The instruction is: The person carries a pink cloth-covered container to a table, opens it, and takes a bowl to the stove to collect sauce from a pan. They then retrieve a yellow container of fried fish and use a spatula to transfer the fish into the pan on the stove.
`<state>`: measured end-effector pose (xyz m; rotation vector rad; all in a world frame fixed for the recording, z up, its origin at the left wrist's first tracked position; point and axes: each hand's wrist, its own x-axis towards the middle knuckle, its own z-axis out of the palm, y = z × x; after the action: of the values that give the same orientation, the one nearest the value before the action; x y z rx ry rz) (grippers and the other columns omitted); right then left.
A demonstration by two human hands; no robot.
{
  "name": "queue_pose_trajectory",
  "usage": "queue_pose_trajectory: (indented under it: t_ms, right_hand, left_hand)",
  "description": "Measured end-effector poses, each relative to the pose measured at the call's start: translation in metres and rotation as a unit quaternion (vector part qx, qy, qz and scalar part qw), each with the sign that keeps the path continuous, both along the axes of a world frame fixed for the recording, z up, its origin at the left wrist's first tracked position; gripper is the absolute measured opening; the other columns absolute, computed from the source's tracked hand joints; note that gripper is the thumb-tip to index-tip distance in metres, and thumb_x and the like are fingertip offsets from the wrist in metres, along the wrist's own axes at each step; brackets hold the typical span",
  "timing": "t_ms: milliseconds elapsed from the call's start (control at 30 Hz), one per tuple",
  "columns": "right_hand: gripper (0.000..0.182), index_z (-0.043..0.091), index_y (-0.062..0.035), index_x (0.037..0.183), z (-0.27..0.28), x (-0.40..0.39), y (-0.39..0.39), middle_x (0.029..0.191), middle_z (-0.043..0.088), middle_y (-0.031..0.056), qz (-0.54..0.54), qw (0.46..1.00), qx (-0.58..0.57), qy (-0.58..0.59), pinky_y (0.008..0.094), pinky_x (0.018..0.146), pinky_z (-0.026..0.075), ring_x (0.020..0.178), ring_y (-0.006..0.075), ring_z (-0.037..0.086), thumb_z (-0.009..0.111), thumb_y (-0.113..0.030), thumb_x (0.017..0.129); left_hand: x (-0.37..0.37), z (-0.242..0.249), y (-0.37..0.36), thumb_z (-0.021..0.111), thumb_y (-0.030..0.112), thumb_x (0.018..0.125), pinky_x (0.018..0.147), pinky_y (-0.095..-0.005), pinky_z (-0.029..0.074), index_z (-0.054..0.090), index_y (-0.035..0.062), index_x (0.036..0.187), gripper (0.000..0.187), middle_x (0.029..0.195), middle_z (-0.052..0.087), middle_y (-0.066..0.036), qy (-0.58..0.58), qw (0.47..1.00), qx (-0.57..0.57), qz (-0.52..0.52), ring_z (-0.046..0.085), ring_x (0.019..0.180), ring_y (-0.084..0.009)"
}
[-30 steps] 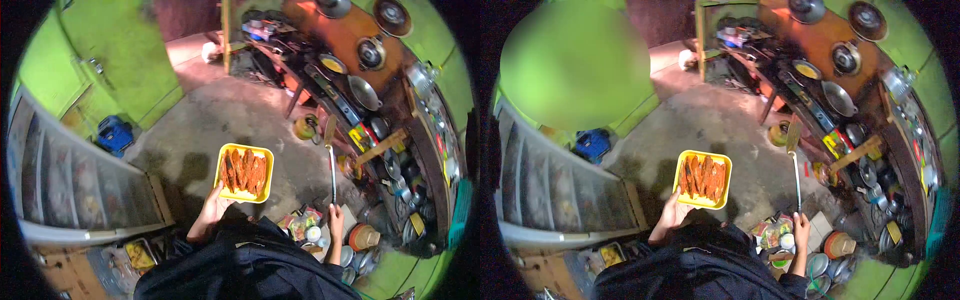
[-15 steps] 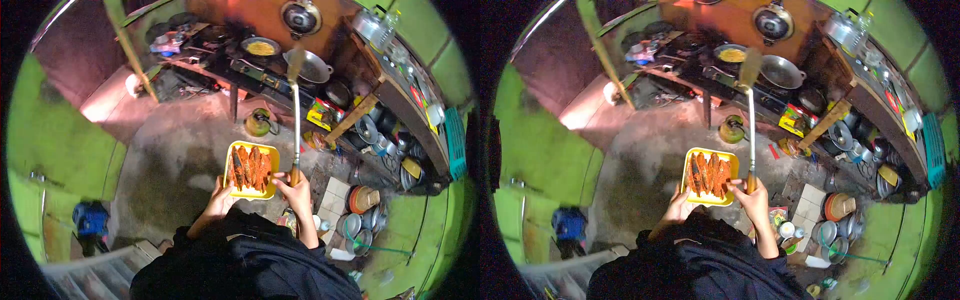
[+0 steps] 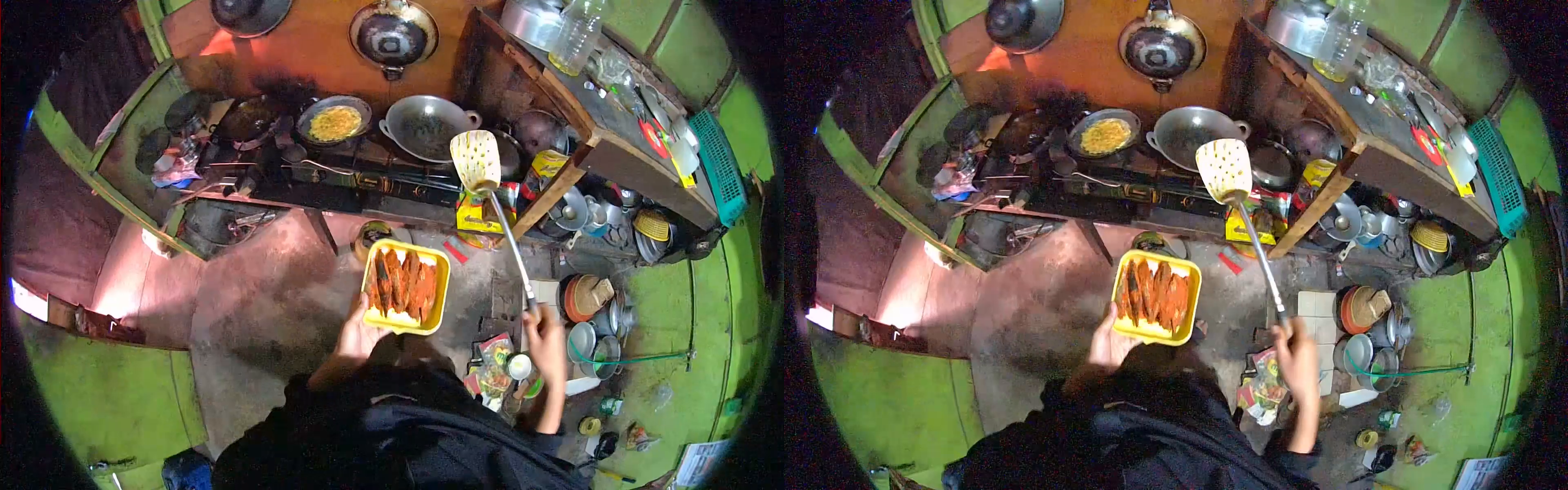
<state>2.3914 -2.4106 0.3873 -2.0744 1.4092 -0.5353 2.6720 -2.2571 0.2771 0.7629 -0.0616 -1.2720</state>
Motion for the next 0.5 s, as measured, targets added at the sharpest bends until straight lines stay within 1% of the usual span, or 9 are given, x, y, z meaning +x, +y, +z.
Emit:
queue_pose_trajectory:
  t_ms: [33,67,133,200,233,333,367,433,500]
  right_hand:
    - [0.026,0.053,-0.0028,0.096,0.019,-0.006,-0.015,0.061,0.055,0.0166,-0.002,0.999,-0.001,0.048,0.0401,0.052,0.04,0.054,0.0266,0.055,0.06,-0.028,0.092]
    - [0.026,0.053,-0.0044,0.101,0.04,-0.009,-0.029,0.065,0.059,0.0175,0.007,0.994,-0.019,0.105,0.0412,0.052,0.042,0.055,0.0326,0.058,0.062,-0.026,0.09]
    - [0.025,0.053,-0.0064,0.104,0.075,-0.01,-0.059,0.068,0.061,0.0172,0.062,0.991,-0.085,0.085,0.0418,0.053,0.045,0.058,0.0344,0.061,0.065,-0.022,0.088]
    - [0.027,0.054,-0.0082,0.107,0.112,-0.007,-0.092,0.073,0.064,0.0179,0.111,0.967,-0.123,0.196,0.0435,0.057,0.049,0.065,0.037,0.063,0.065,-0.022,0.086]
    - [0.029,0.054,-0.0086,0.108,0.132,0.005,-0.103,0.073,0.064,0.0178,0.123,0.944,-0.174,0.252,0.0466,0.059,0.049,0.068,0.0398,0.062,0.065,-0.023,0.085]
    - [0.024,0.058,-0.0131,0.108,0.174,0.034,-0.143,0.061,0.06,0.0112,0.182,0.869,-0.232,0.397,0.0418,0.05,0.045,0.053,0.0304,0.061,0.06,-0.027,0.088]
    - [0.024,0.058,-0.0131,0.108,0.183,0.046,-0.154,0.061,0.06,0.0112,0.181,0.868,-0.234,0.399,0.0418,0.05,0.045,0.053,0.0304,0.061,0.06,-0.027,0.088]
    - [0.026,0.059,-0.0142,0.106,0.195,0.071,-0.174,0.068,0.062,0.0104,0.202,0.794,-0.268,0.506,0.0418,0.053,0.048,0.058,0.0311,0.063,0.062,-0.024,0.083]
    - [0.025,0.059,-0.0144,0.106,0.199,0.095,-0.202,0.068,0.062,0.0099,0.237,0.788,-0.285,0.491,0.0405,0.051,0.047,0.057,0.0286,0.063,0.062,-0.024,0.083]
  left_hand:
    - [0.008,-0.004,-0.021,0.039,0.043,0.099,0.101,-0.0511,0.042,0.032,0.006,0.141,0.057,0.139,0.045,-0.014,-0.009,1.0,-0.016,-0.004,0.048,0.125,-0.0295]
    - [0.017,-0.008,-0.045,0.038,0.044,0.099,0.101,-0.0515,0.042,0.031,0.0064,0.142,0.057,0.14,0.044,-0.014,-0.021,0.999,-0.038,-0.007,0.048,0.126,-0.0301]
    - [0.027,-0.001,-0.092,0.036,0.046,0.099,0.101,-0.053,0.042,0.03,0.0057,0.142,0.059,0.141,0.043,-0.015,-0.033,0.998,-0.045,-0.001,0.047,0.126,-0.0308]
    - [0.034,0.01,-0.132,0.036,0.047,0.099,0.1,-0.0564,0.043,0.029,0.0078,0.142,0.059,0.141,0.042,-0.014,-0.071,0.996,-0.051,0.002,0.046,0.127,-0.0322]
    - [0.046,-0.014,-0.153,0.041,0.04,0.1,0.099,-0.0581,0.043,0.025,0.0156,0.14,0.05,0.143,0.037,-0.012,-0.014,0.995,-0.096,-0.02,0.042,0.13,-0.0316]
    - [0.054,0.008,-0.203,0.044,0.038,0.099,0.099,-0.0594,0.043,0.024,0.0163,0.139,0.049,0.144,0.036,-0.012,-0.081,0.992,-0.096,0.019,0.042,0.13,-0.0323]
    - [0.059,0.0,-0.219,0.047,0.034,0.099,0.097,-0.0616,0.043,0.028,0.0173,0.134,0.044,0.142,0.036,-0.011,-0.077,0.991,-0.107,0.029,0.043,0.129,-0.0324]
    - [0.066,-0.008,-0.245,0.048,0.033,0.099,0.097,-0.0627,0.043,0.029,0.0181,0.132,0.041,0.141,0.037,-0.01,-0.081,0.991,-0.099,0.037,0.043,0.128,-0.032]
    - [0.073,-0.009,-0.269,0.049,0.032,0.098,0.095,-0.0644,0.042,0.03,0.0207,0.129,0.038,0.136,0.04,-0.008,-0.093,0.991,-0.083,0.05,0.046,0.125,-0.03]
